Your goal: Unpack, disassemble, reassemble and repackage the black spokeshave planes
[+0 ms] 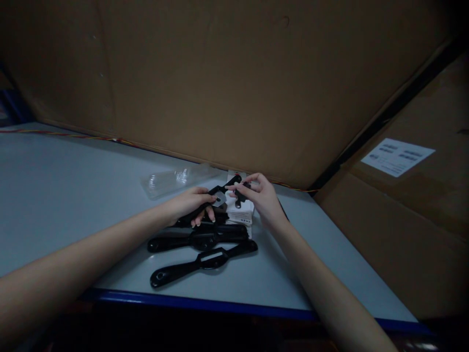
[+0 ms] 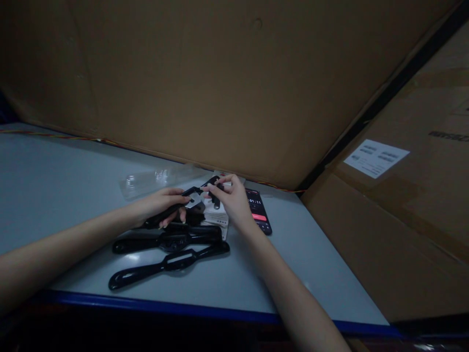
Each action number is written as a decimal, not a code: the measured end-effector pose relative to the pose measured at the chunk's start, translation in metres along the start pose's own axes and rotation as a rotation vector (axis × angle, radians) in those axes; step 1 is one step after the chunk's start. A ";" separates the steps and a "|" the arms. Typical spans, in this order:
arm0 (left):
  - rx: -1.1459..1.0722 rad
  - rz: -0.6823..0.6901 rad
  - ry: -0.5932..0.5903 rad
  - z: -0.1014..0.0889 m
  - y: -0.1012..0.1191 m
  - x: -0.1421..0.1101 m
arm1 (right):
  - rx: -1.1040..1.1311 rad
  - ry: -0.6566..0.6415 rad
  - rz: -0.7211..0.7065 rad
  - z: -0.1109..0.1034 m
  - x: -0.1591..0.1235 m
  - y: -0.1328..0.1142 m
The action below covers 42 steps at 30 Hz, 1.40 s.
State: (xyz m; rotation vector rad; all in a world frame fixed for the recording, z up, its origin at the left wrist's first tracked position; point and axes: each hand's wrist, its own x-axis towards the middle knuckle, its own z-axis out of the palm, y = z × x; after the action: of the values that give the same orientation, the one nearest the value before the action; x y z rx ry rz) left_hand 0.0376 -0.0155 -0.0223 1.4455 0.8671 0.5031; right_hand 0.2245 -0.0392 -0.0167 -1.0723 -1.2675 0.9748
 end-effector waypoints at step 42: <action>-0.069 -0.068 0.059 0.003 -0.004 0.004 | -0.182 -0.024 0.026 0.005 -0.003 0.000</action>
State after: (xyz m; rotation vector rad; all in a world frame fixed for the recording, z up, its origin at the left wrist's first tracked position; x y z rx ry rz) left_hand 0.0415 -0.0144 -0.0274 1.3400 0.9340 0.5221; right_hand 0.2196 -0.0420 -0.0179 -1.2232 -1.3851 0.9066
